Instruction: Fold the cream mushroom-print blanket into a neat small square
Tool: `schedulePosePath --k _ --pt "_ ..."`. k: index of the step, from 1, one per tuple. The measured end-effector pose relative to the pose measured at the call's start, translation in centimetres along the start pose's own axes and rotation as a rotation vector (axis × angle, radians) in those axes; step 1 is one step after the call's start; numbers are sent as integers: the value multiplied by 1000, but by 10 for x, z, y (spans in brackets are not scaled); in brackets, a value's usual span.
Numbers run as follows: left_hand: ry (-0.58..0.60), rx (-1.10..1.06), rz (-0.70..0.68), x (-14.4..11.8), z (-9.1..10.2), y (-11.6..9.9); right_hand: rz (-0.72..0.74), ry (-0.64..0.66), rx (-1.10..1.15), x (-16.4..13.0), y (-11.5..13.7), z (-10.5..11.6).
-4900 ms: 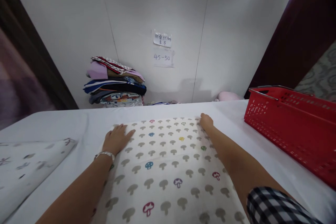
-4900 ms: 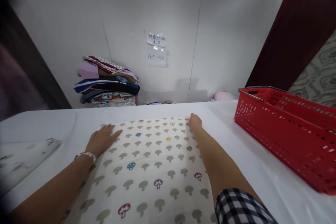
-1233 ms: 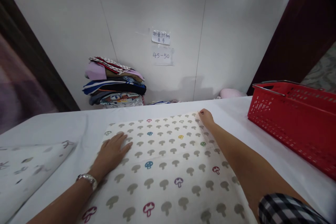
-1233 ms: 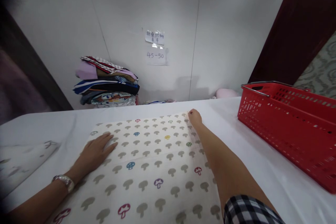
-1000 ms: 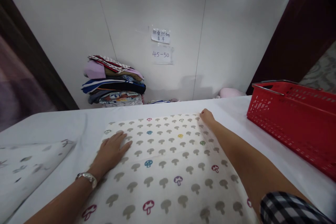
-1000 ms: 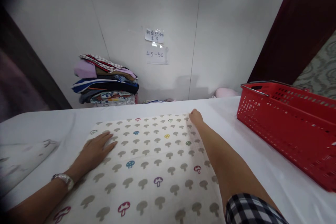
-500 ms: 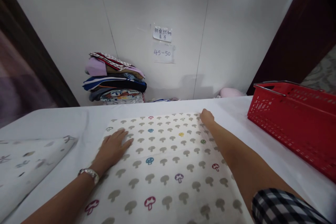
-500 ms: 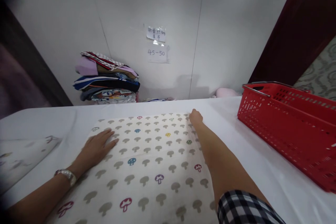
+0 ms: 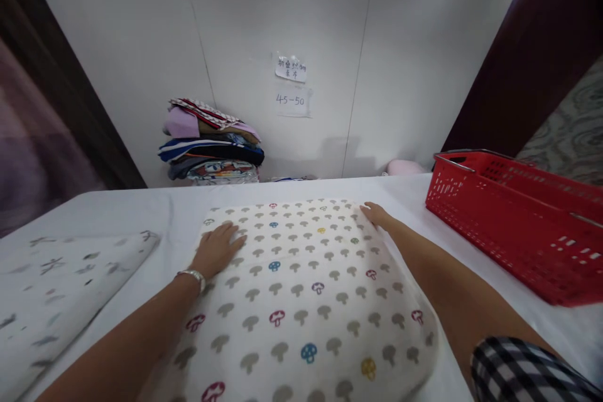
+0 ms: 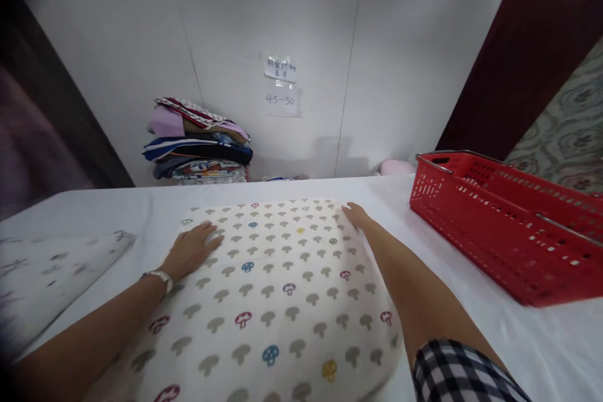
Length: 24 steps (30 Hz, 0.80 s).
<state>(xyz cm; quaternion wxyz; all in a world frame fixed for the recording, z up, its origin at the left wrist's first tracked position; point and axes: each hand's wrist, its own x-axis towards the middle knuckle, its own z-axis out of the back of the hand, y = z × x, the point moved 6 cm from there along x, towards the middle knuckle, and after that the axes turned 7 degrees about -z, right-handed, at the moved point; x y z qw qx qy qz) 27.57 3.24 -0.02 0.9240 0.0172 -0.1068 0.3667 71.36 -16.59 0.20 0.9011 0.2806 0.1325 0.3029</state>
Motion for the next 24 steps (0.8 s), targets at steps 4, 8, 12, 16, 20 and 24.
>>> schedulePosePath --k 4,8,12,16,20,24 --pt "-15 -25 -12 -18 14 -27 -79 110 111 -48 -25 11" --pt "14 -169 -220 -61 27 -90 -134 185 211 -101 -52 20" --pt "77 -292 -383 -119 36 -156 -166 206 299 -150 -77 28" --pt "85 -382 -498 -170 41 -206 -185 191 358 -186 -97 37" --pt "62 -397 -544 -199 38 -233 -211 209 374 -207 -109 43" --pt "10 -365 -542 -207 35 -245 -222 250 385 -222 -113 45"
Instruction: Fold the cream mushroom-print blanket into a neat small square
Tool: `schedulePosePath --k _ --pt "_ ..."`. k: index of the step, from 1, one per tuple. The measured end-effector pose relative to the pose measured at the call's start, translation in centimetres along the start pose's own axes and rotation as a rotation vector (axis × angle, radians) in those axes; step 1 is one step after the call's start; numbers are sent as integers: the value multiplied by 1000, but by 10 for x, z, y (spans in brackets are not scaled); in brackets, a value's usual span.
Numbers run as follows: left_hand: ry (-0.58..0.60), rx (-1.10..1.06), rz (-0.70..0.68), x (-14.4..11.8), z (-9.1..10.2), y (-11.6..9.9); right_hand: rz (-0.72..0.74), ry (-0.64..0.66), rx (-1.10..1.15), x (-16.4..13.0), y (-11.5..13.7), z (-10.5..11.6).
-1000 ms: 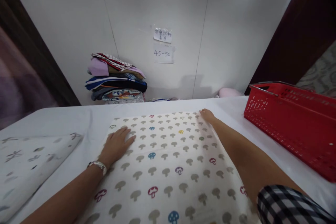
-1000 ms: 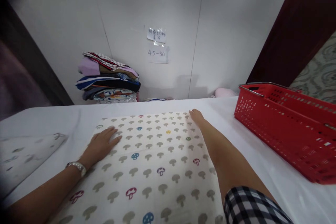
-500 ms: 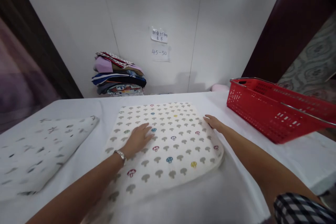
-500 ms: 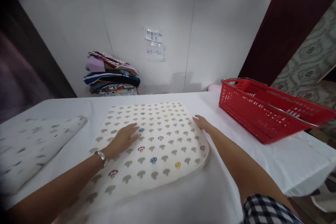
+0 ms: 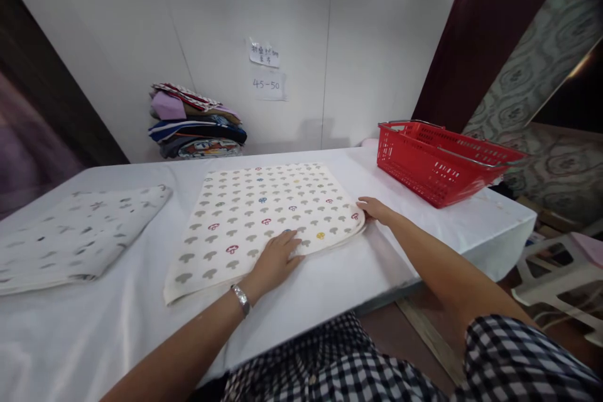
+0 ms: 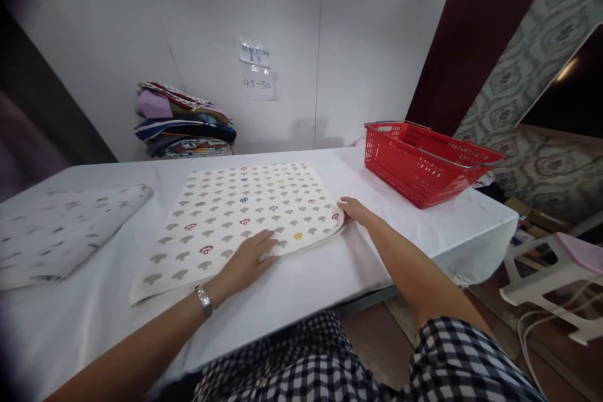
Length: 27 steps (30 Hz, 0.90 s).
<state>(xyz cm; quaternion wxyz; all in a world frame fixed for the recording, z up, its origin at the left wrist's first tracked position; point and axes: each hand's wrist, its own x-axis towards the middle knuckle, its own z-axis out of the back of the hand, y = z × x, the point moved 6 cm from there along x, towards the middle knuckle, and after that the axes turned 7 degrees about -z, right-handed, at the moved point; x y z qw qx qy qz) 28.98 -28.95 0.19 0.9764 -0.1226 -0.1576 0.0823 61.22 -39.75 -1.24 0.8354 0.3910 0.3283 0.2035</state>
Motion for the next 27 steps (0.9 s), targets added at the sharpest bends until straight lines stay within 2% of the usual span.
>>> schedulePosePath --k 11,22,27 --pt "-88 65 -12 7 0 -13 -4 66 12 -34 -1 -6" --pt "-83 133 -125 9 4 -27 62 41 -57 -35 -8 -8" --pt "-56 138 -124 12 4 -27 82 18 -90 -35 -10 -7"
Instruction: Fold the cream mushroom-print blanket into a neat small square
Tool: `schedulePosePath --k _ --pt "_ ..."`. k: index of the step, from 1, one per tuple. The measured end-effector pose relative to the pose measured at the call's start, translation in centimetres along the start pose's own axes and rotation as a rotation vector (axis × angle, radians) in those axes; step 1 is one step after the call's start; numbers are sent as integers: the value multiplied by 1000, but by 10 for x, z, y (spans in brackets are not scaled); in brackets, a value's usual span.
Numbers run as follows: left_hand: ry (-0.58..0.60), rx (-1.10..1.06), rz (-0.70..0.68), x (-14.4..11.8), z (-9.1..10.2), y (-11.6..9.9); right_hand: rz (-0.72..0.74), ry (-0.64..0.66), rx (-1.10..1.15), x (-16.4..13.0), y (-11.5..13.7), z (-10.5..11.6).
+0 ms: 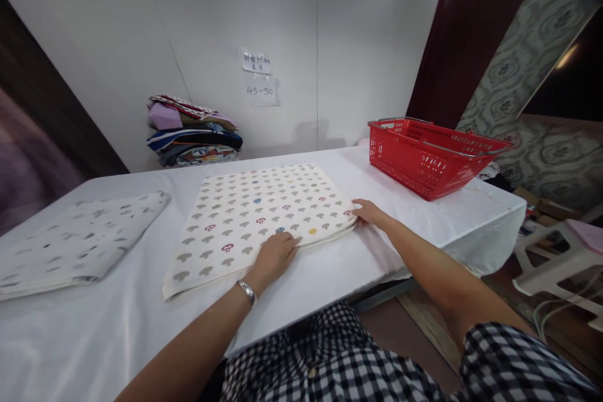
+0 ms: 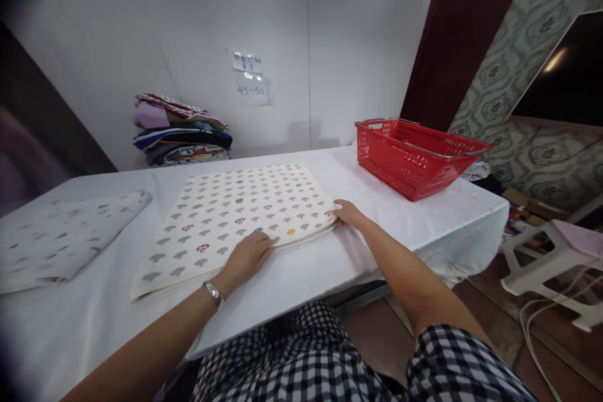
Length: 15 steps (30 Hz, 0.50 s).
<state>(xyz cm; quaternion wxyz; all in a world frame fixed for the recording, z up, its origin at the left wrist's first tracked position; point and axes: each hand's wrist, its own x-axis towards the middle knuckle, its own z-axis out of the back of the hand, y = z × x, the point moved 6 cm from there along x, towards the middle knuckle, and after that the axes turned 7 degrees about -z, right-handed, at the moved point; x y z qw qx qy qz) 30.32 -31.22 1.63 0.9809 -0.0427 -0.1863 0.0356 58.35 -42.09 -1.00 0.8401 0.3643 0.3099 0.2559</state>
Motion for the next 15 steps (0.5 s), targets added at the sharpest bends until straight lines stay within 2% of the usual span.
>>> schedulePosePath --k 11,15 --pt "2 68 -36 -6 -4 -2 29 -47 -45 4 -12 -3" --pt "0 63 -42 0 -5 -4 43 -77 -32 3 -14 -2"
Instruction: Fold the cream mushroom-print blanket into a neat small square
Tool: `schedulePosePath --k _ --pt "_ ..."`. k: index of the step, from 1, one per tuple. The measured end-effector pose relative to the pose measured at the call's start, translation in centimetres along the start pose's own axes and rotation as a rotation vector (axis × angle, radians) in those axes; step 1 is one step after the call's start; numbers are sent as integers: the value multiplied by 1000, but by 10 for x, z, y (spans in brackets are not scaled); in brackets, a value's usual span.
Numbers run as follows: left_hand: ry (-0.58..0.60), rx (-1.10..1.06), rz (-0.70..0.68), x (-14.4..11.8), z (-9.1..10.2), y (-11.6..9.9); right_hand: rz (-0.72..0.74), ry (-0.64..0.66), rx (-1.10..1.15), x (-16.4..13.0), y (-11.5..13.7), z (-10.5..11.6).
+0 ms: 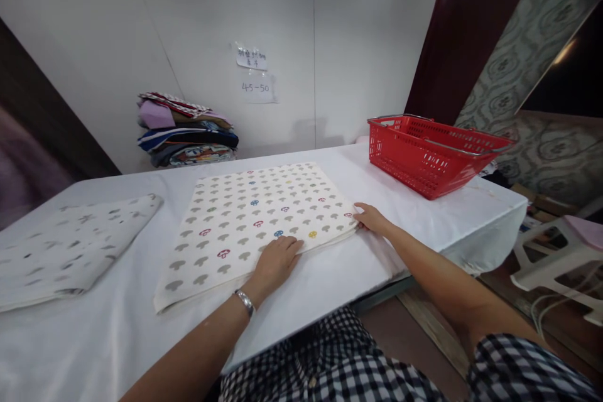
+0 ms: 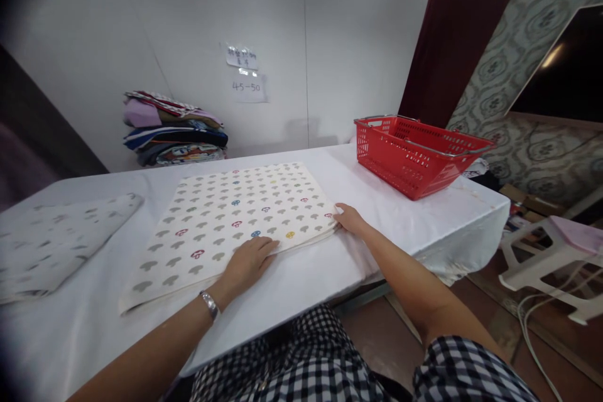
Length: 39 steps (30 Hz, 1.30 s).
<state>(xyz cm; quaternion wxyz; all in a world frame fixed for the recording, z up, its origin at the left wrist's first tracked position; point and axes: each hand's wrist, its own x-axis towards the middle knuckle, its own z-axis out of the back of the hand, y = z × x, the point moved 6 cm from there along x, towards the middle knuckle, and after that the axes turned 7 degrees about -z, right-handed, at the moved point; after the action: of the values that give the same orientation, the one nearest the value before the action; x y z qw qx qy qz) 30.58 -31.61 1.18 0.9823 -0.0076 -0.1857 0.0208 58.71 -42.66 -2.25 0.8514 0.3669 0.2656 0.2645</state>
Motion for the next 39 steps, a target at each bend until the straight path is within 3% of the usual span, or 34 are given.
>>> schedulePosePath --k 14,23,31,39 --pt "116 -30 -21 86 -35 -46 -5 -12 28 -2 0 1" --pt "110 35 -18 92 -49 -54 26 -6 61 -4 1 -2" --pt "118 -21 45 91 -42 -50 25 -3 139 -5 -2 -4" --pt "125 -23 115 106 -47 -52 -11 -15 196 -12 5 1"
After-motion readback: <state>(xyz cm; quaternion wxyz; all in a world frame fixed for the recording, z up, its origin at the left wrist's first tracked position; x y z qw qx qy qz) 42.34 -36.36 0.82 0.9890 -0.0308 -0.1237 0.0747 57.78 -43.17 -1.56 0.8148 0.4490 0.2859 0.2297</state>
